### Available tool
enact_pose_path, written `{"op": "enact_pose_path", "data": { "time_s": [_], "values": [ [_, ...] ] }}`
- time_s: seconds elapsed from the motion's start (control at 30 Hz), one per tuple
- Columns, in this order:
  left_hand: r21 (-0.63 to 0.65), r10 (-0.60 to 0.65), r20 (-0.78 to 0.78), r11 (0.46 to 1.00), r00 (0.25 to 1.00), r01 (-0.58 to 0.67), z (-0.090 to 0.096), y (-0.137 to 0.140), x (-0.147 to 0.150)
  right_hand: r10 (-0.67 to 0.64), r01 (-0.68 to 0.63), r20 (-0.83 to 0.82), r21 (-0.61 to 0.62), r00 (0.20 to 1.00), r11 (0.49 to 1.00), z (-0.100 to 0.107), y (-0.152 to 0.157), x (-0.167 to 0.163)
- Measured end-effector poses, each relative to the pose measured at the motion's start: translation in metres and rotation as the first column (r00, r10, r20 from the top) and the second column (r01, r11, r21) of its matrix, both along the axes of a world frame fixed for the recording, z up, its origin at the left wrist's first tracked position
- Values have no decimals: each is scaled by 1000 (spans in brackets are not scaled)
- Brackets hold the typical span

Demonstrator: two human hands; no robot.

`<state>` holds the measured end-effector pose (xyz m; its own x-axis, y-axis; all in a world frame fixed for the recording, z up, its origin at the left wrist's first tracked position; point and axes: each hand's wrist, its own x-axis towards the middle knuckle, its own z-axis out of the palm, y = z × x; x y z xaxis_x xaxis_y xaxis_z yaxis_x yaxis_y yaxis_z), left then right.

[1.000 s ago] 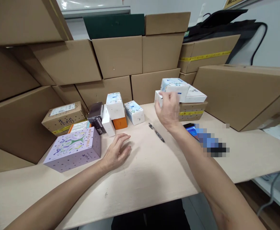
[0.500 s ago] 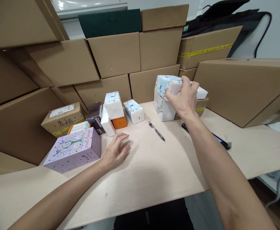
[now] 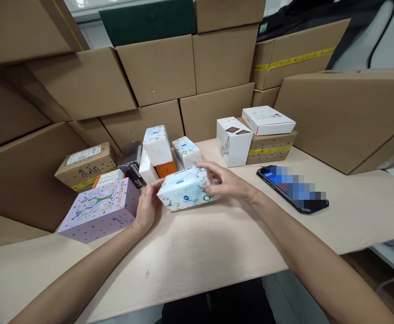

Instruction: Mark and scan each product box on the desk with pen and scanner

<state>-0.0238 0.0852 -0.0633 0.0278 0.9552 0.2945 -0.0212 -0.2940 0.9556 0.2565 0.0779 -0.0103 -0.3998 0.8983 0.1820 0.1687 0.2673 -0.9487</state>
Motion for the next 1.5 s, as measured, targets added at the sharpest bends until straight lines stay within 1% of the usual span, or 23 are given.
{"op": "enact_pose_path", "data": {
  "time_s": [0.03,0.1,0.17,0.23,0.33,0.37,0.5,0.6,0.67,0.73,0.83,0.9,0.97,1.07,1.2,1.27,1.33,1.43,1.5],
  "values": [
    [-7,-8,-6,1000,1000,8,0,1,0,34,-34,58,-7,998,999,-3,0,1],
    [-30,-9,-34,1000,999,8,-1,2,-1,59,-53,155,-45,986,998,-6,0,6],
    [-60,23,-96,998,995,-28,-1,2,-2,56,-36,224,-93,973,995,-6,0,12],
    [-73,49,-183,995,982,-63,0,0,-3,4,22,248,-104,969,994,-5,-1,16],
    [-37,64,-303,996,951,-79,6,-3,-3,-136,166,246,-104,960,981,-3,-2,15],
    [-12,70,-332,997,941,-78,7,-4,-2,-159,193,253,-115,954,975,-2,-3,13],
    [71,68,-428,997,901,-41,11,-8,-1,-124,169,285,-141,951,975,-1,-8,4],
    [125,63,-459,992,886,-6,9,-9,-2,-127,153,235,-99,964,983,1,-12,-1],
    [198,97,-447,980,889,-7,8,-10,-3,-118,127,168,-38,979,991,1,-14,-3],
    [295,134,-442,956,887,3,7,-12,-5,-126,124,91,21,988,992,1,-14,-3],
    [420,157,-453,906,878,54,6,-14,-6,-220,219,8,43,975,975,-1,-13,-4],
    [447,155,-424,893,892,57,4,-15,-6,-274,274,-14,24,962,961,-2,-13,-4],
    [405,139,-354,914,925,17,3,-15,-4,-285,285,-25,4,958,958,-1,-13,-4],
    [290,137,-265,955,955,-57,3,-13,-2,-294,294,-20,-2,956,956,-1,-12,-5],
    [198,171,-290,973,942,-116,6,-11,-1,-352,352,14,-9,936,936,-5,-8,-4],
    [160,162,-319,980,934,-116,7,-10,-1,-387,389,41,-27,921,921,-9,-5,-3],
    [138,141,-362,986,921,-97,8,-9,-2,-388,391,64,-50,919,919,-13,-2,-2],
    [172,112,-442,984,890,-38,8,-8,-3,-333,340,91,-76,939,937,-18,-1,-3],
    [200,93,-463,980,881,2,8,-6,-4,-303,313,116,-78,946,946,-21,-2,-5]
  ]
}}
